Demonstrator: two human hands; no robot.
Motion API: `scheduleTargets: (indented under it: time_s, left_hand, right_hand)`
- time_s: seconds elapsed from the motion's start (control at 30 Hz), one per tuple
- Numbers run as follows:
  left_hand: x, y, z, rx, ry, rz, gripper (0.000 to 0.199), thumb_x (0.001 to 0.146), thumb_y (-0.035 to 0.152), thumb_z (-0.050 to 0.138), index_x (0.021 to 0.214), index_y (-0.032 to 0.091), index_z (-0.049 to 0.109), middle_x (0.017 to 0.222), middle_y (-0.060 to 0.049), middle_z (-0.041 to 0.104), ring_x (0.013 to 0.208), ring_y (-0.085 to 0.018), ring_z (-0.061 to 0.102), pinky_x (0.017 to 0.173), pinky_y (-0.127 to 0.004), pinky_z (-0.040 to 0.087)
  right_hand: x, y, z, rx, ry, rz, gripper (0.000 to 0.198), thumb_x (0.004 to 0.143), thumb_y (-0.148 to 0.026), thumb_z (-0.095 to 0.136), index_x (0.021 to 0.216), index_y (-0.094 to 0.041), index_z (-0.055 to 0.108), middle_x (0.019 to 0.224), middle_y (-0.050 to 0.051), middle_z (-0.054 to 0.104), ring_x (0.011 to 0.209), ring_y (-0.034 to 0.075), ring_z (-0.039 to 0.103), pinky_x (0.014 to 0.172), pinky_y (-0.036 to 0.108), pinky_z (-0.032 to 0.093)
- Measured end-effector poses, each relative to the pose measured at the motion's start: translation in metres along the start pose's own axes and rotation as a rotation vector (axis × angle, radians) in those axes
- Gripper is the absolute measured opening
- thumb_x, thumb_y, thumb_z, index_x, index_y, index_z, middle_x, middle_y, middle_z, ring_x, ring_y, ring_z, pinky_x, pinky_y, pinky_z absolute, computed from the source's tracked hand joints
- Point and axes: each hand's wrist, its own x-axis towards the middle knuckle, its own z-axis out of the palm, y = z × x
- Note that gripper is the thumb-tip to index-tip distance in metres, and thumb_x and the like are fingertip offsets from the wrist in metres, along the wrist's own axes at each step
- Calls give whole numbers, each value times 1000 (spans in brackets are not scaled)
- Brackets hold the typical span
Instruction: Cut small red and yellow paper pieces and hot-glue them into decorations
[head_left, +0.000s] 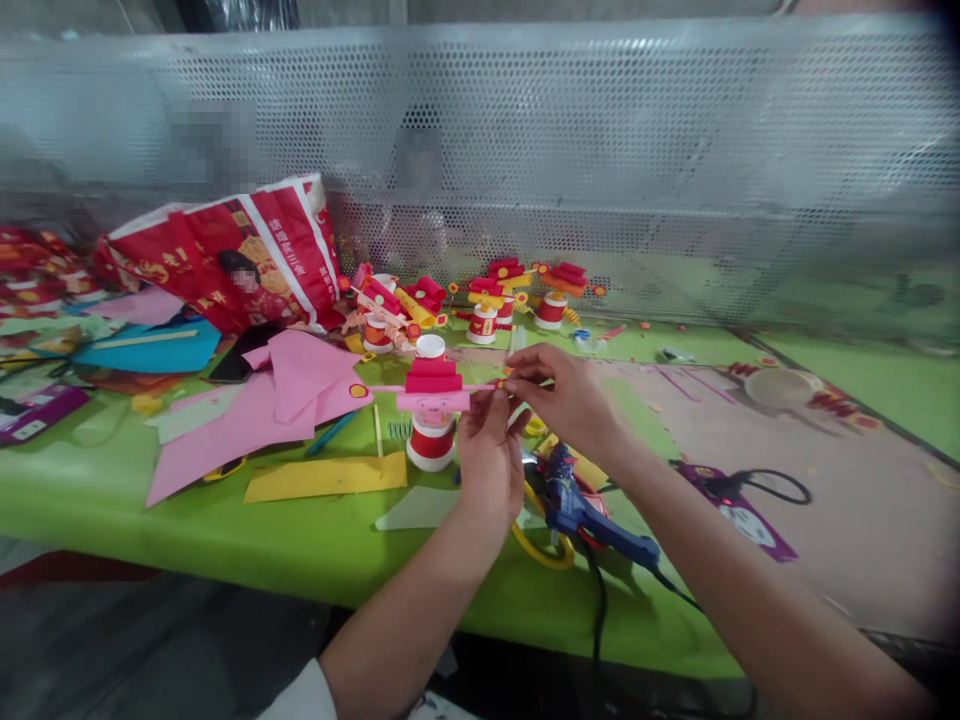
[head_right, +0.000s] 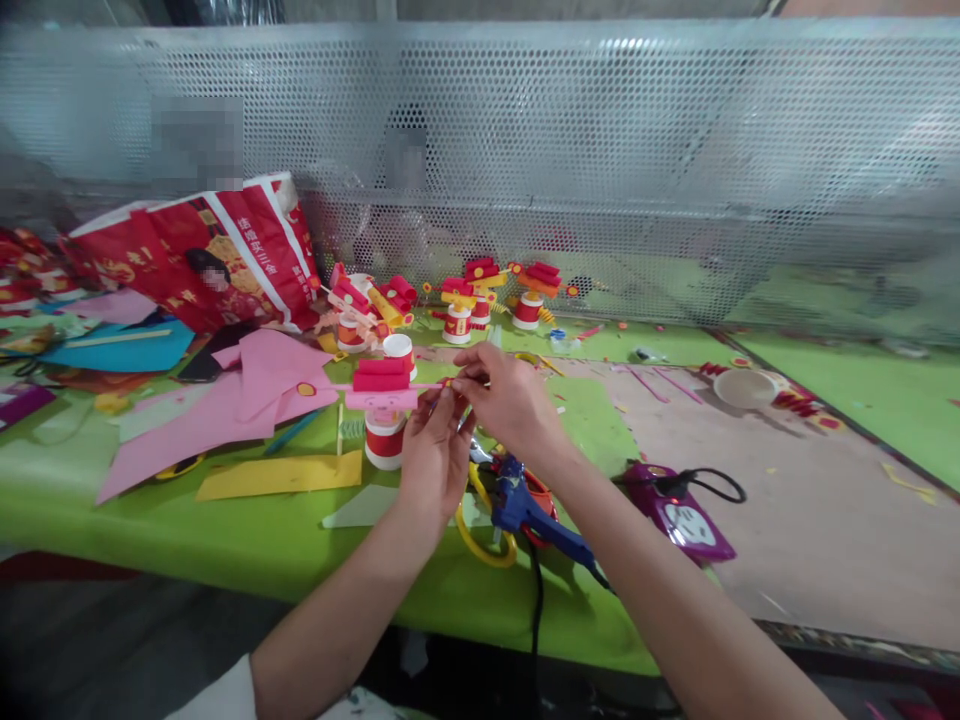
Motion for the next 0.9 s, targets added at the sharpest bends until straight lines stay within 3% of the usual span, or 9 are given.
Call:
scheduleTargets:
  time_s: [0.27, 0.43, 0.73, 0.9]
  left_hand:
    - [1, 2, 1, 4, 31, -8, 16, 82, 13, 79, 88, 18, 65, 93, -1, 74, 90, -14, 72, 89, -29, 51]
    - [1, 3, 0, 11, 30, -5, 15, 83, 12, 79, 88, 18, 67, 95, -2, 75, 93, -14, 72, 91, -30, 51]
    - [1, 4, 0, 45, 57, -7, 15, 78, 11, 80, 84, 18, 68, 94, -2, 73, 102, -18, 72, 101, -37, 50]
    - [0, 5, 0, 8, 60, -18, 15, 79, 9, 79, 83, 18, 67, 93, -1, 73, 96, -15, 71, 97, -34, 50]
  right_hand:
    - [-1, -9, -6, 21, -49, 8, 16, 84, -20, 70, 100, -25, 70, 95, 4, 79, 89, 25, 77, 83, 40, 62]
    - [-3, -22, -13, 33, -83, 31, 22, 83, -13, 66, 102, -25, 71, 100, 6, 80, 93, 24, 77, 89, 43, 62]
    - [2, -22, -14, 43, -107, 35, 24, 79, -12, 72, 99, -23, 74, 96, 5, 81, 88, 22, 77, 85, 37, 63]
    - [2, -17, -10, 21, -78, 28, 27, 81, -15, 75, 106, -24, 74, 94, 4, 80, 85, 22, 76, 84, 38, 62]
